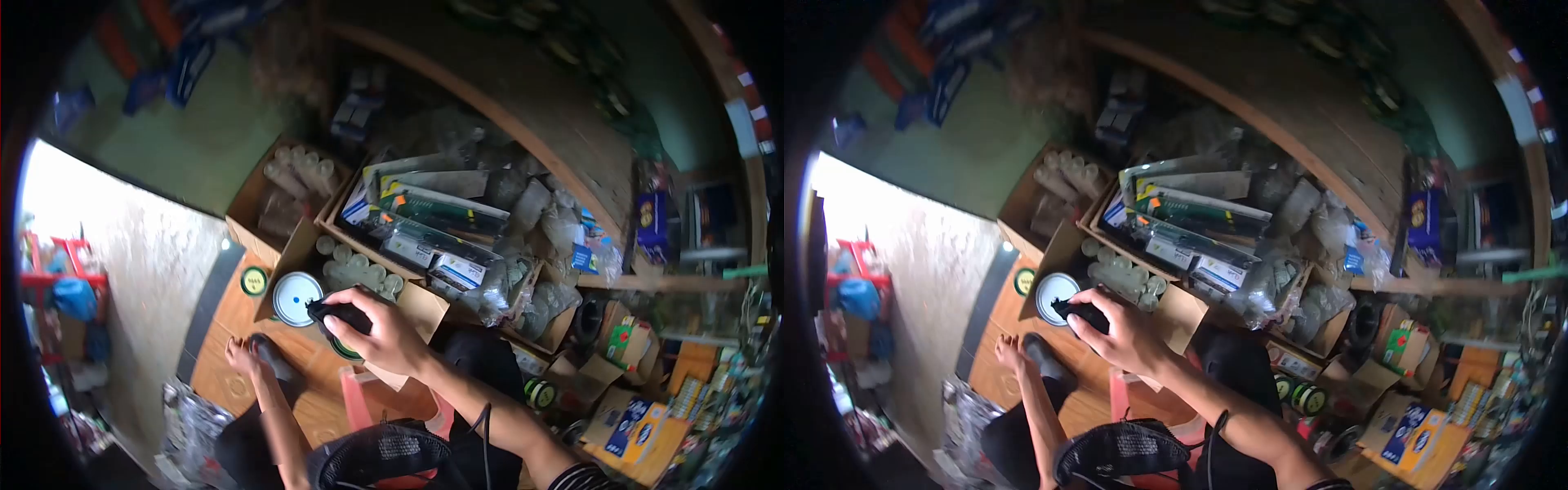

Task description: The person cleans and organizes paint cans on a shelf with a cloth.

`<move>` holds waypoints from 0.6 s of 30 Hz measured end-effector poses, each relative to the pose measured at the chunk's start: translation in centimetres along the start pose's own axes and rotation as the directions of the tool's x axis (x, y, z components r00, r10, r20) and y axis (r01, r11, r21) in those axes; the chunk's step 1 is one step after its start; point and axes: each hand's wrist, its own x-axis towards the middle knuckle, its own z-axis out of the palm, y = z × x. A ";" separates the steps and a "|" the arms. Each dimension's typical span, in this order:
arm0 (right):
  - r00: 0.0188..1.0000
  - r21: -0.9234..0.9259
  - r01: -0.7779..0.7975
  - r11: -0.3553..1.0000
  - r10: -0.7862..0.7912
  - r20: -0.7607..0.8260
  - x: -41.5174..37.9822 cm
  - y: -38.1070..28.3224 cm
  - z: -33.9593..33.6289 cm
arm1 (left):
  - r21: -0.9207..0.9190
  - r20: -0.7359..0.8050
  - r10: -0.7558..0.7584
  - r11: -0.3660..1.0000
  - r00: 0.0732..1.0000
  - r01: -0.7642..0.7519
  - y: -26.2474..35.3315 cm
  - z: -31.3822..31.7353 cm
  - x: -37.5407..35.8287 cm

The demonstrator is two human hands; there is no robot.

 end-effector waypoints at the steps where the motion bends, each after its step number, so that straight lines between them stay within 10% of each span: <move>1: 0.999 0.010 0.020 1.000 -0.020 -0.029 0.0 -0.2 0.1 | -0.016 0.069 0.064 0.998 0.996 -0.063 3.5 0.4 -3.3; 3: 0.993 0.095 0.115 0.989 -0.110 -0.050 0.3 0.0 0.7 | -0.180 0.600 0.041 0.980 0.799 0.084 10.7 3.3 -13.2; 7: 0.946 -0.006 0.306 0.952 -0.305 -0.109 -0.2 0.0 1.4 | 0.083 0.913 0.034 0.960 0.406 -0.268 14.1 8.3 -25.9; 11: 0.856 -0.230 0.391 0.891 -0.444 -0.265 -1.3 0.1 -0.1 | 0.059 0.914 -0.015 0.994 0.405 -0.095 12.8 10.3 -24.6; 15: 0.916 -0.022 0.178 0.984 -0.173 -0.361 -2.1 -0.2 -3.3 | 0.002 0.929 -0.044 0.993 0.367 0.115 14.4 13.0 -24.4; 18: 0.853 0.163 0.195 0.967 -0.086 -0.515 -0.6 1.0 -4.4 | 0.033 0.938 0.056 0.968 0.343 -0.248 15.8 13.4 -22.6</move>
